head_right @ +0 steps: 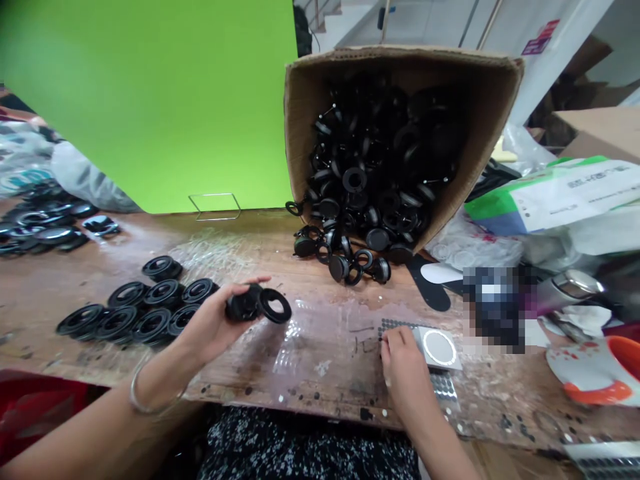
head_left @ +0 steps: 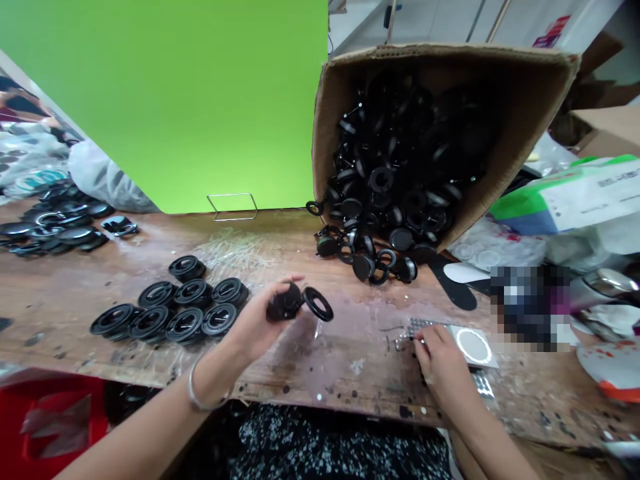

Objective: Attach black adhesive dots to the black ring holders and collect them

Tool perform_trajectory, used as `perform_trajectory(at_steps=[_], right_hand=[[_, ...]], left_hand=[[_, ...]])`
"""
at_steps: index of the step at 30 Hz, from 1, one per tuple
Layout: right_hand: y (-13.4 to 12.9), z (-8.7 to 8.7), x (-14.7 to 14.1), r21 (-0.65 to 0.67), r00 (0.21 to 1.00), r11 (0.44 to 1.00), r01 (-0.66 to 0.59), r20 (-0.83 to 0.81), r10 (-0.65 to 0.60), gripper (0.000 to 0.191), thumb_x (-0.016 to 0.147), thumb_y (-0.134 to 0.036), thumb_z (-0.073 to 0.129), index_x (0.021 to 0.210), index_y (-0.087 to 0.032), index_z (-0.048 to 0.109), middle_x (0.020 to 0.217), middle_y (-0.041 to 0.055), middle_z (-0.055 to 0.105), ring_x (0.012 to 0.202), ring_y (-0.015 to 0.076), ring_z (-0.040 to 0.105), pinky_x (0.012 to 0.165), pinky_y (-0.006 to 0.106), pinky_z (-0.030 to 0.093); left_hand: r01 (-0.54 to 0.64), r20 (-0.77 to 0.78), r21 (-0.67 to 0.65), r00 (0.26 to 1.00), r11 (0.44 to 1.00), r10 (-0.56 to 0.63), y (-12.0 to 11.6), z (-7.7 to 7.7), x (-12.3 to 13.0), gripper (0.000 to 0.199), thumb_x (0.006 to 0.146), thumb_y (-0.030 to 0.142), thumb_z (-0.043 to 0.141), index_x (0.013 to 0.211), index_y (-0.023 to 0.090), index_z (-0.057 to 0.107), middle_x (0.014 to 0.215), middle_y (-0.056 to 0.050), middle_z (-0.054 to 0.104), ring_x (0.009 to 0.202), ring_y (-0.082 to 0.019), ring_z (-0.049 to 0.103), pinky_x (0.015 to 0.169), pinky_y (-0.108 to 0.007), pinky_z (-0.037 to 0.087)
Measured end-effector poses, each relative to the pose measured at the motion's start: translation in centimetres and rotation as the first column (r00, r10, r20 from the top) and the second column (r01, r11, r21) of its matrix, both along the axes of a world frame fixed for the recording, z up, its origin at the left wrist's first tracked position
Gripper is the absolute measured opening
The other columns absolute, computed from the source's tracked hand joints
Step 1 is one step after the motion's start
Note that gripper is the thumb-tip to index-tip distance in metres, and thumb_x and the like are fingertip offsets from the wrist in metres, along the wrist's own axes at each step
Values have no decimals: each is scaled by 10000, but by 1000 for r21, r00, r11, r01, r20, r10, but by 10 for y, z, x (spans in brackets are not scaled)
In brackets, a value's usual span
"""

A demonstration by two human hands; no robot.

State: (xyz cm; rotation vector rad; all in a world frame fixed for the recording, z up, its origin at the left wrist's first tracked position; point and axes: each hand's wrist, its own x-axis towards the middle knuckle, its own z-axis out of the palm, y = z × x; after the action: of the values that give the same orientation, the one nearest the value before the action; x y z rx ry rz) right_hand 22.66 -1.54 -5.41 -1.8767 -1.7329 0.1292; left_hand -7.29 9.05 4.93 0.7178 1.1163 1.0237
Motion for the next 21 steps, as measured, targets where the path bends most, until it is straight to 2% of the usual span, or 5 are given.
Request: perform_trajectory(at_steps=[4, 8, 14, 17, 21], right_hand=[[10, -3, 2, -63, 999, 998, -10, 40, 13, 195, 837, -194, 425, 709, -199, 573, 782, 73, 586, 703, 196, 576, 689, 328, 459], [17, -4, 8, -126, 998, 992, -21, 61, 29, 156, 764, -186, 441, 651, -204, 546, 709, 53, 571, 616, 185, 560, 631, 308, 432], [22, -4, 11, -155, 996, 987, -44, 74, 56, 97, 691, -177, 451, 608, -225, 466, 671, 43, 544, 603, 186, 533, 617, 303, 402], [21, -6, 10, -137, 996, 990, -40, 79, 51, 93, 712, -187, 442, 629, -228, 452, 682, 48, 532, 601, 189, 509, 619, 316, 398], [16, -3, 10, -100, 996, 994, -53, 65, 60, 102, 746, -197, 450, 649, -228, 445, 691, 50, 517, 616, 190, 497, 618, 326, 408]], left_hand=[[-24, 219, -222, 973, 975, 74, -35, -14, -5, 154, 759, 250, 577, 787, 158, 697, 898, -69, 651, 798, -172, 611, 664, -283, 557], [33, 277, -306, 959, 952, 56, -54, -26, -5, 149, 797, 271, 633, 839, 142, 697, 929, -95, 674, 916, -193, 629, 751, -263, 540], [163, 245, -178, 963, 970, -117, -70, -34, 9, 214, 814, 394, 649, 870, 187, 653, 716, 4, 581, 668, -119, 541, 612, -221, 481], [125, 160, -174, 982, 977, -97, -72, -37, 20, 263, 806, 430, 620, 769, 170, 629, 640, 16, 534, 591, -108, 489, 539, -203, 429], [-5, 14, -116, 1000, 993, 7, -74, -46, 31, 428, 815, 547, 567, 618, 166, 554, 530, 9, 507, 514, -113, 474, 485, -205, 373]])
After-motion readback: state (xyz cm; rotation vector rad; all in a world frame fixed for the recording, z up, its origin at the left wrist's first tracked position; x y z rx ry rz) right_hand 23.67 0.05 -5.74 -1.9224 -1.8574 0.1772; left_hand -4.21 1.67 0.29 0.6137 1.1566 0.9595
